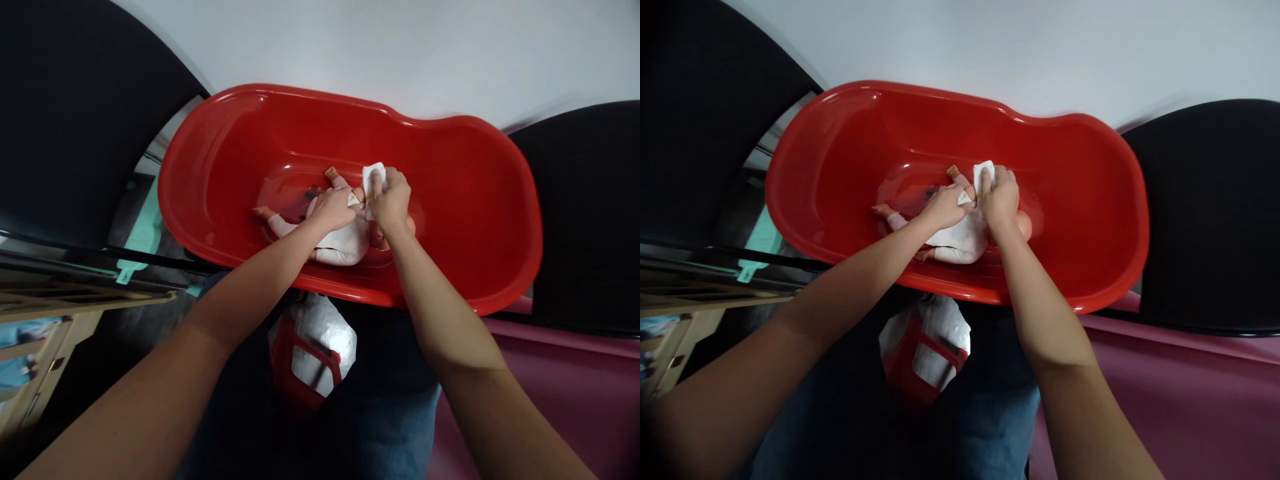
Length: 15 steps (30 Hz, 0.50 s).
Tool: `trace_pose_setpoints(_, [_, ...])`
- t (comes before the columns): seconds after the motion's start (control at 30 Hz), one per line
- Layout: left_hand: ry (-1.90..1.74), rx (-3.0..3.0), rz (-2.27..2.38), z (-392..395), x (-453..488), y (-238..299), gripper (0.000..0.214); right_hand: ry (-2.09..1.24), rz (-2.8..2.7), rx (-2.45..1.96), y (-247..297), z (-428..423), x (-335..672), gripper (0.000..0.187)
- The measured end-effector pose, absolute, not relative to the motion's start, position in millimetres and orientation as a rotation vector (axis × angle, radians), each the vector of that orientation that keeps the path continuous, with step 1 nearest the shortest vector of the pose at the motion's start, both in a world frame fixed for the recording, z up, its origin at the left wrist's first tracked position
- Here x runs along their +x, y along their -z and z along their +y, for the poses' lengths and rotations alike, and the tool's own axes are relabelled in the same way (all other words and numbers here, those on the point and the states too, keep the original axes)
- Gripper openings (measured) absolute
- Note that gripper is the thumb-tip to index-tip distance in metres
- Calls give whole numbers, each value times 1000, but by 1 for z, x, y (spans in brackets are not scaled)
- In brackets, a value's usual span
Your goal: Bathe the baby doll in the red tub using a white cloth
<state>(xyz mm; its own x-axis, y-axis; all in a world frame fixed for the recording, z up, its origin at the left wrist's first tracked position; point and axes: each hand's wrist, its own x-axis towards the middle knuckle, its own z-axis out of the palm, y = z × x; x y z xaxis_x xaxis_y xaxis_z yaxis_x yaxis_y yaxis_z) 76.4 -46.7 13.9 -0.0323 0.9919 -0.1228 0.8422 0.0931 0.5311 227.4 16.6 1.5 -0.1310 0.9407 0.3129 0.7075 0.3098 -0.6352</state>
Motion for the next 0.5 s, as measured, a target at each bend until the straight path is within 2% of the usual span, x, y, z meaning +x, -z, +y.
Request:
trace_pose_setpoints(0.27, [-461, 1794, 1917, -46, 76, -15, 46, -760, -1642, -1398, 0, 24, 232, 51])
trace_pose_setpoints(0.5, [-521, 1715, 1917, -43, 76, -12, 50, -582, -1598, -1320, -6, 20, 234, 63])
